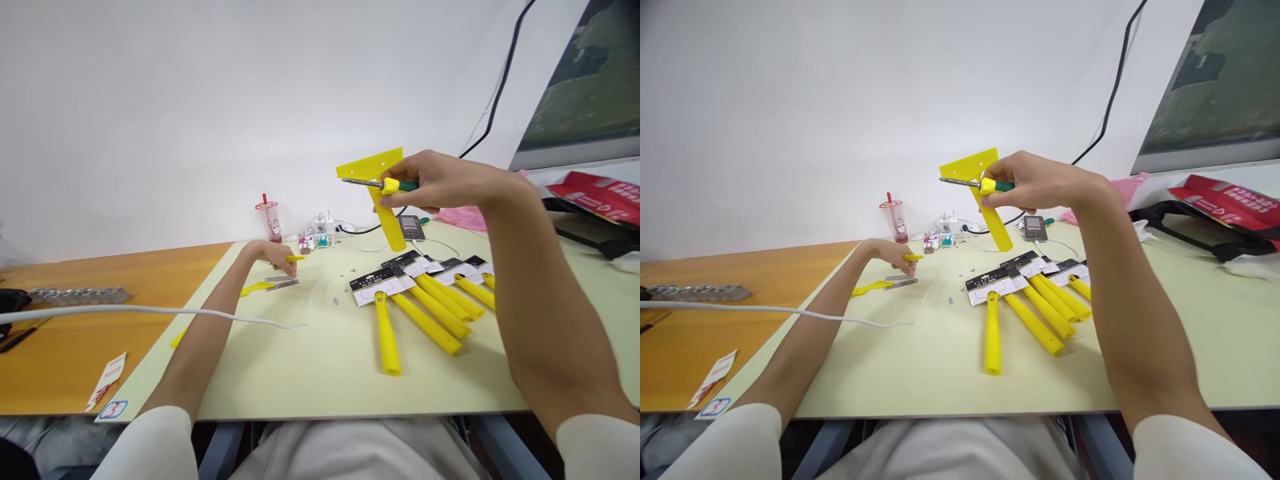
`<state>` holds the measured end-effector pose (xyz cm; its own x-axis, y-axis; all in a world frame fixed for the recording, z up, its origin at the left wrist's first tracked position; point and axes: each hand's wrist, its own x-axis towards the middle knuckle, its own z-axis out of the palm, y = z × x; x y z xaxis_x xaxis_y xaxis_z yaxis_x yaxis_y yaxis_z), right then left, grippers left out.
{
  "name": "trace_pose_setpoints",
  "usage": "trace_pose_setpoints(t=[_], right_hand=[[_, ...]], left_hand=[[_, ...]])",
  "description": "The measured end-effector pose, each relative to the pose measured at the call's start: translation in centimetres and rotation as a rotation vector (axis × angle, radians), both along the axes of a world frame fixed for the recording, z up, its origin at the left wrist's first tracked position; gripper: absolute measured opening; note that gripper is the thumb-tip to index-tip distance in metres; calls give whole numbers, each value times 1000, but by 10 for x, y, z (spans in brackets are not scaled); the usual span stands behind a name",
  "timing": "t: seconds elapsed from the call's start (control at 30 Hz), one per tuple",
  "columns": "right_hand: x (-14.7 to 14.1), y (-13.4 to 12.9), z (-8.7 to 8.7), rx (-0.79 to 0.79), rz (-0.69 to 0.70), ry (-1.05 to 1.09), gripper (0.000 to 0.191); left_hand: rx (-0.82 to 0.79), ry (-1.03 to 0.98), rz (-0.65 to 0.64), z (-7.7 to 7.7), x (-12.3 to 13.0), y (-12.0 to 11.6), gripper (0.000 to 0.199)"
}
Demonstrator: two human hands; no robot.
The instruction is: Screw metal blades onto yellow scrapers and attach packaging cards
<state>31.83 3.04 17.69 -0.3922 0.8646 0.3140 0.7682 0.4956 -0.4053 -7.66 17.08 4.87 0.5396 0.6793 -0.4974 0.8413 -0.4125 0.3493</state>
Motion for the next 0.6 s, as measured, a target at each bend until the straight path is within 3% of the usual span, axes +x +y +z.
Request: trace_pose_setpoints(t=[0.23,0.43,0.6], right_hand=[[7,7,-1,46,76,11,45],[7,9,-2,17,74,37,46],[8,16,-6,60,123,127,44]], left_hand=[[10,83,34,-21,16,8,57],[6,30,36,-24,10,8,41],[28,-98,58,-17,8,1,45]])
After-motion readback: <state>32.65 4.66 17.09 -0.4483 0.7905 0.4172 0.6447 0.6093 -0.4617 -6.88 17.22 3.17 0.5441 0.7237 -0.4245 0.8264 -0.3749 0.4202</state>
